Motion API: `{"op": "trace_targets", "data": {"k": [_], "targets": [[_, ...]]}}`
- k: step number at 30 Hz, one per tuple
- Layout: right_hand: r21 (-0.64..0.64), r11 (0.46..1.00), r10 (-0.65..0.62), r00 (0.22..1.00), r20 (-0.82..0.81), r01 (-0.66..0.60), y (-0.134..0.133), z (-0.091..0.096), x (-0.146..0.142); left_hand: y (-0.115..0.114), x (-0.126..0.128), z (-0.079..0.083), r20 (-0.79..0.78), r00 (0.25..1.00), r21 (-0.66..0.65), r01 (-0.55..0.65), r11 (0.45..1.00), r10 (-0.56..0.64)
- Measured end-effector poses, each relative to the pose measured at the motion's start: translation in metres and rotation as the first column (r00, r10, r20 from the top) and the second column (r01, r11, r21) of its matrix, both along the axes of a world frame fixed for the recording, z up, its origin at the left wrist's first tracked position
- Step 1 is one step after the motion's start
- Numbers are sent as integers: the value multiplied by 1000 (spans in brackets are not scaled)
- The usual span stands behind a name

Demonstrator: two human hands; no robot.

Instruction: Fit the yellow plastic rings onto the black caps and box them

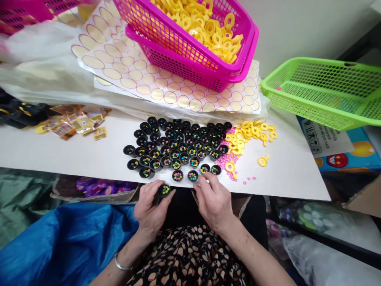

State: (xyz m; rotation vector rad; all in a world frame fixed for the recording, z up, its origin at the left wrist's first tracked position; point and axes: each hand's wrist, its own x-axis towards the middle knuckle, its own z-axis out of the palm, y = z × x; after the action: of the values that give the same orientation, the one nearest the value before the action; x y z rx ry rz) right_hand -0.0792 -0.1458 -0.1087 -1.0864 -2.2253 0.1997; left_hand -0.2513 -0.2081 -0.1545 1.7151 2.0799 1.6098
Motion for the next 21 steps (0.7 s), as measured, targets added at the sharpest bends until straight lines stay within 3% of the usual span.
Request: {"op": "trace_targets", "data": {"k": [6,14,21], "targets": [[69,998,-4,996,91,-2,5,-7,-11,7,0,-7,-94,995,-5,-37,999,36],[130,991,23,993,118,-39,1,-21,-11,9,1,-13,-20,994,-85,-110,990,109],[114,991,68,996,61,-75,-1,-15,-16,15,-4,-8,-14,993,-56,-122,991,121]]}}
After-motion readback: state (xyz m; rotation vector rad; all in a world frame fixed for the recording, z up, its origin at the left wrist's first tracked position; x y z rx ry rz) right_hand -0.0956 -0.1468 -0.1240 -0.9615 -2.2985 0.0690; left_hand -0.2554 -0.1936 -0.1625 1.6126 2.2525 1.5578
